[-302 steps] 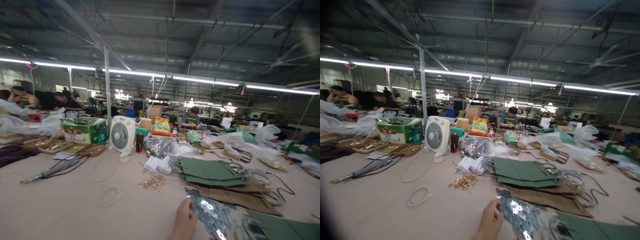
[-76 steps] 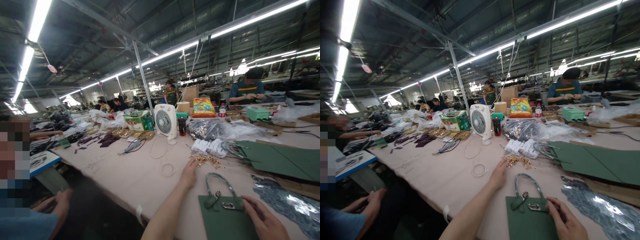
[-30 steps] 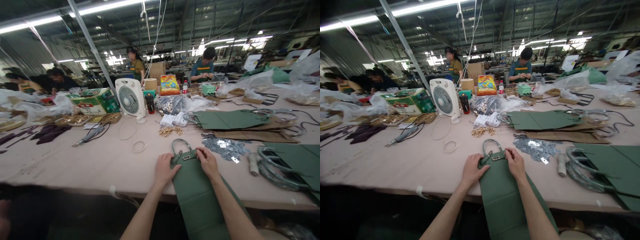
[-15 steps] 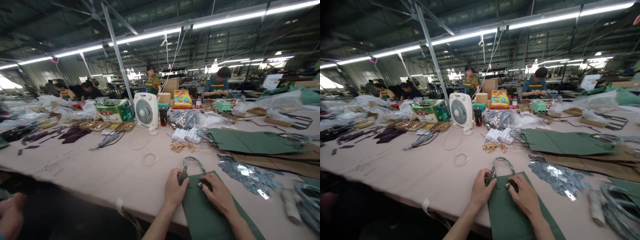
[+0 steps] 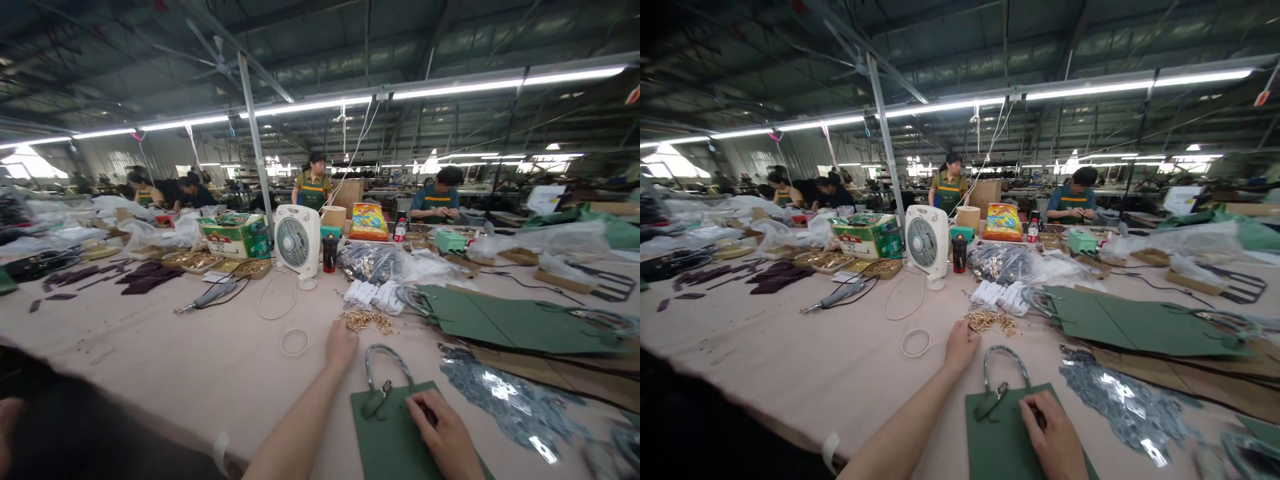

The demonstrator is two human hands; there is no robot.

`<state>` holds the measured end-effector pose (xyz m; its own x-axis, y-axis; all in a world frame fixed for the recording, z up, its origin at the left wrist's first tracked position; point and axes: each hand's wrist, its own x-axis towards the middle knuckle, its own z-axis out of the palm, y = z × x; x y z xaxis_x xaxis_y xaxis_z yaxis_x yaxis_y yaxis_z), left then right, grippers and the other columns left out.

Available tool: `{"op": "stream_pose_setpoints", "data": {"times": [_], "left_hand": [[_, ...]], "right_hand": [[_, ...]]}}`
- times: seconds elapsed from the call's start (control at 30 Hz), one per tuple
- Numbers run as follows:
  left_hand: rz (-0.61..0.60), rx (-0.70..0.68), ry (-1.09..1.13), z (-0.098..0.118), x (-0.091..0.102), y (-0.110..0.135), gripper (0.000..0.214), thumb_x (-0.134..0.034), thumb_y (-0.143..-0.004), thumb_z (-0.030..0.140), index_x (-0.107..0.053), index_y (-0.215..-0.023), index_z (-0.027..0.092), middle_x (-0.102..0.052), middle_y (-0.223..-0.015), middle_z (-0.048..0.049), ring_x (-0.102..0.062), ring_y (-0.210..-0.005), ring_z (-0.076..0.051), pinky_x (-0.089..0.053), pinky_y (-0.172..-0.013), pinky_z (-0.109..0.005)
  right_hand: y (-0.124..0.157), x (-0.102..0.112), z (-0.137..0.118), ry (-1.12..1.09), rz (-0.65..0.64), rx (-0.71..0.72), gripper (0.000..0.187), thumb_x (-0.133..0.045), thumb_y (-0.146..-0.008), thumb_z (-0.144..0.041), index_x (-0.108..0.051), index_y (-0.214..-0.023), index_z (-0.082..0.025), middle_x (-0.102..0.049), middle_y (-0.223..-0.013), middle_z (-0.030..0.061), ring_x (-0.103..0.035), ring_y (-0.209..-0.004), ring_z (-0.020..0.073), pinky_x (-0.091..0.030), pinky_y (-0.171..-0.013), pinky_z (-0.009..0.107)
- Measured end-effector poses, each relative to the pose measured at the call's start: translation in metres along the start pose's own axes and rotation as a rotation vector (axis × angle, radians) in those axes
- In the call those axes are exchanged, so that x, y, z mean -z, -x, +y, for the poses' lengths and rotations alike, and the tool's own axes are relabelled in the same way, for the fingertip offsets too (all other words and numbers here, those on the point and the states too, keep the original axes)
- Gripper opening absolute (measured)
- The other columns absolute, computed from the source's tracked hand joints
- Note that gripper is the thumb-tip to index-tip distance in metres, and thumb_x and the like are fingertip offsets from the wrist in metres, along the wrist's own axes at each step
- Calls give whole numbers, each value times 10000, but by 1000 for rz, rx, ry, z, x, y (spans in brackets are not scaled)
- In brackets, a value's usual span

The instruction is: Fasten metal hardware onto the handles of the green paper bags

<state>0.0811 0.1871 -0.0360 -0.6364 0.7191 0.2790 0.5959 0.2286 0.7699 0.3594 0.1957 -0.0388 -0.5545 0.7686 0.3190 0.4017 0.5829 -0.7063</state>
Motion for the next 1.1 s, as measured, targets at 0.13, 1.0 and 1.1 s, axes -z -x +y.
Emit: {"op": "stream_pose_setpoints", "data": {"times": [0.13,1.0,1.1], "left_hand": [[2,-1,-116,2,-3,-11,177,-704,-861,266,-659,-1021,202,-622,-1134,-103,-624,-1040,-263,-474,-911,-353],[-160,-307,548,47,-5,128,354,-704,-930,350,-619,-1266,278,-635,-1172,-70,-697,-969,-204,-656,-845,-369],[-216,-328,566,48,-7,134,372,-714,-914,300,-623,-1275,286,-646,-1194,-71,-709,-981,-212,-654,-882,-383]], "right_hand": [[-2,0,5,-22,-7,2,374,-537,-957,-579,-699,-804,-279,-674,-794,28,-659,-725,228,-521,-678,326],[-1,9,5,-151,100,82,200,-615,-916,-306,-781,-1025,-285,-748,-1066,77,-617,-1130,302,-480,-1050,518],[3,10,-4,-255,60,59,262,-608,-955,-397,-768,-1126,-279,-736,-1174,94,-634,-1175,296,-492,-1072,492]]}}
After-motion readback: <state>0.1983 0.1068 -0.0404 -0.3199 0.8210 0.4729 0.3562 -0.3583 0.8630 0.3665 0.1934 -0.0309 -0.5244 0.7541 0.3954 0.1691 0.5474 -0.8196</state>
